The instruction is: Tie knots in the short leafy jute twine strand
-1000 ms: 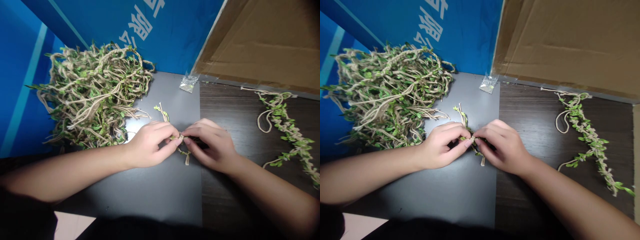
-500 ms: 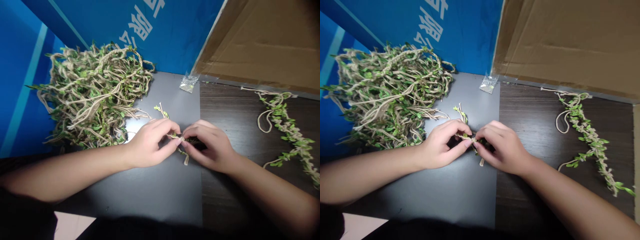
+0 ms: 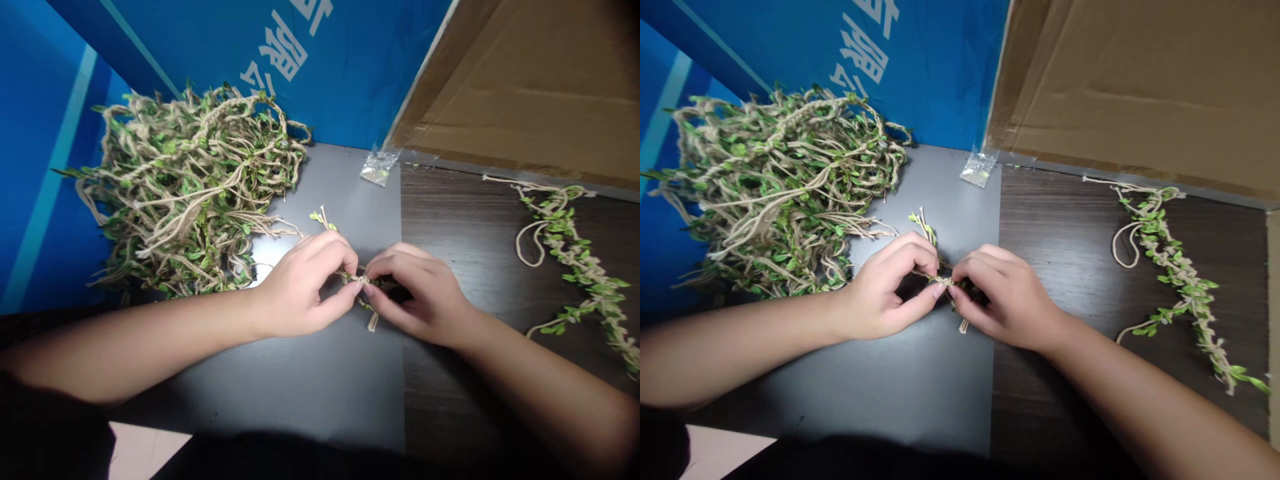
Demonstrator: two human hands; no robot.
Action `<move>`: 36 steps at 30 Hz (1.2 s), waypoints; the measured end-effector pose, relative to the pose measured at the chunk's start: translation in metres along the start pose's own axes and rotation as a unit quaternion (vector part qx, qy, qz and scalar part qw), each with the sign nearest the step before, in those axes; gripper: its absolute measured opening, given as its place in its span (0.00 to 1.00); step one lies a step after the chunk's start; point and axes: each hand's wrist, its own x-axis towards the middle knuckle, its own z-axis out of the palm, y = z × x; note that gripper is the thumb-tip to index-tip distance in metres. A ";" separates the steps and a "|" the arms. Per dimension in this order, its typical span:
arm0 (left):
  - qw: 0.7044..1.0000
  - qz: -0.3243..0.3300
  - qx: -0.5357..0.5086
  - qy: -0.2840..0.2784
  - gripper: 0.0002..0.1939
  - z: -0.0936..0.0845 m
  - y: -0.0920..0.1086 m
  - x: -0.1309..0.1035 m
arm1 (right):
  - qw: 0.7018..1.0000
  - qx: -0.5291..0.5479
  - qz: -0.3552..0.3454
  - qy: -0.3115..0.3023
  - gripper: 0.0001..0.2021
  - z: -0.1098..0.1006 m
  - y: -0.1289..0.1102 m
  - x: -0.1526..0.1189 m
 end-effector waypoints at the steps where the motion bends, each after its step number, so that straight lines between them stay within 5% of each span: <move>1: 1.000 0.000 0.001 -0.005 0.06 0.000 0.000 0.000 | 1.000 0.001 0.001 0.000 0.06 0.000 0.000 0.000; 36: 0.997 -0.038 0.036 -0.057 0.06 -0.002 0.004 0.002 | 0.998 0.042 0.028 -0.023 0.02 -0.003 0.000 0.001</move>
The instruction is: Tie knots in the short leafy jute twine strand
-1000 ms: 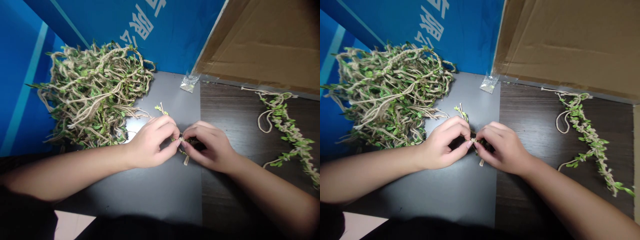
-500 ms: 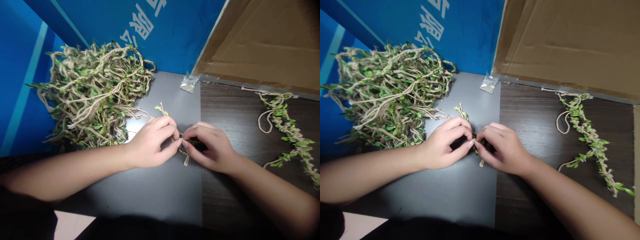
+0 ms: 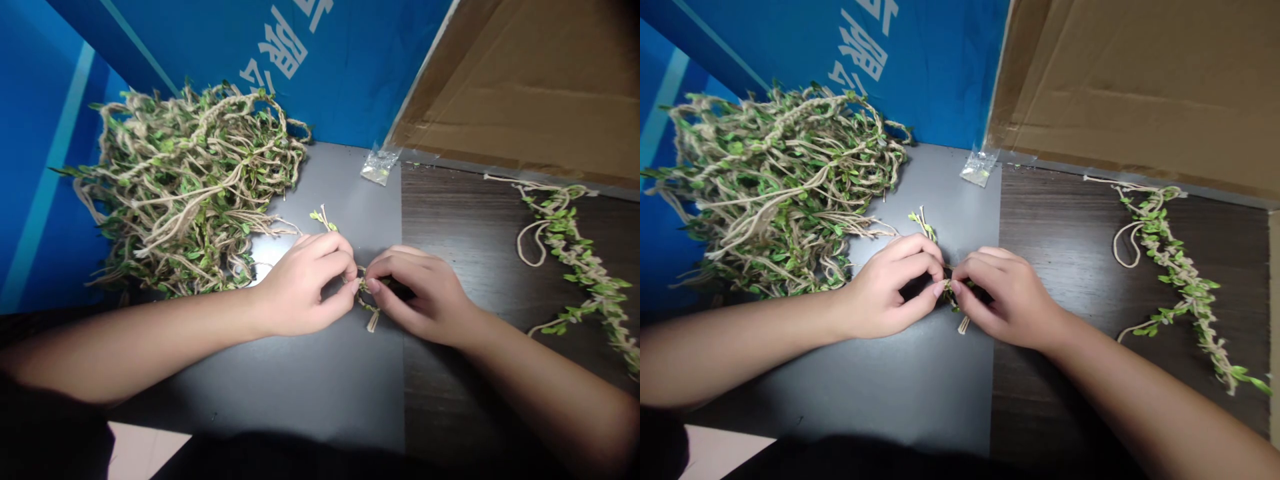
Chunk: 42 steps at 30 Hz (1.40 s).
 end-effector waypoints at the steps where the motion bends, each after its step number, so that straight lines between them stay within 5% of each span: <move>1: 1.000 -0.001 0.001 -0.001 0.06 0.000 0.000 0.000 | 1.000 -0.001 0.001 0.000 0.02 0.000 0.000 0.000; 42: 1.000 -0.013 0.014 -0.023 0.07 0.000 -0.001 0.003 | 1.000 0.013 0.019 -0.012 0.03 0.001 0.001 0.002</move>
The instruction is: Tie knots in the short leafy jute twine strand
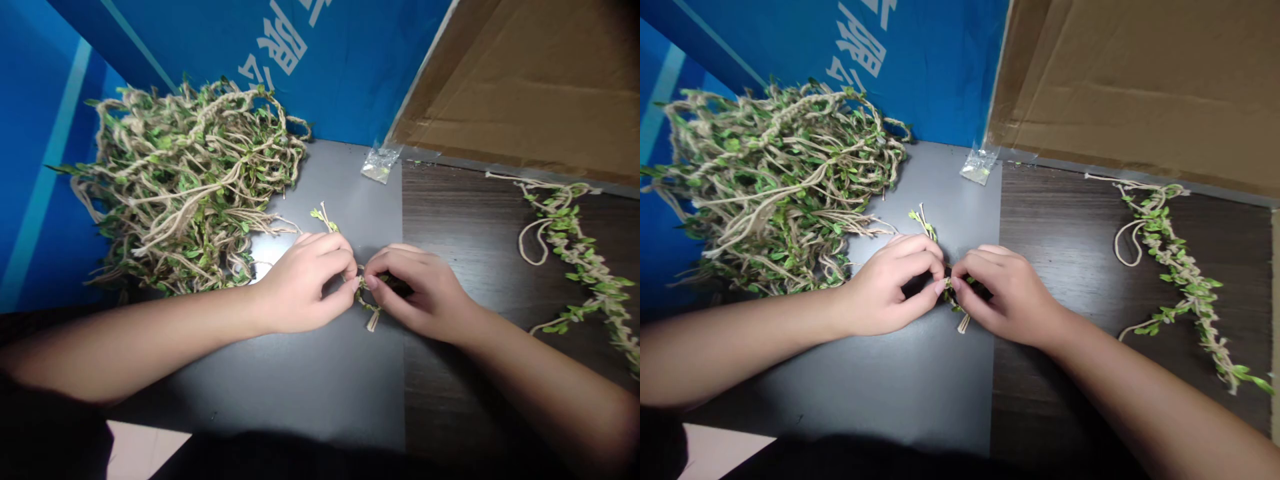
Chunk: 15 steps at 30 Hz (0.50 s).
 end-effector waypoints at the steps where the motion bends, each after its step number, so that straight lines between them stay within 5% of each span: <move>1: 1.000 -0.001 0.000 -0.001 0.07 0.000 0.000 0.000 | 1.000 0.000 0.001 -0.001 0.03 0.000 0.000 0.000; 15: 1.000 -0.006 0.001 -0.009 0.08 0.000 -0.001 0.001 | 1.000 0.001 0.003 -0.005 0.02 0.000 -0.001 0.001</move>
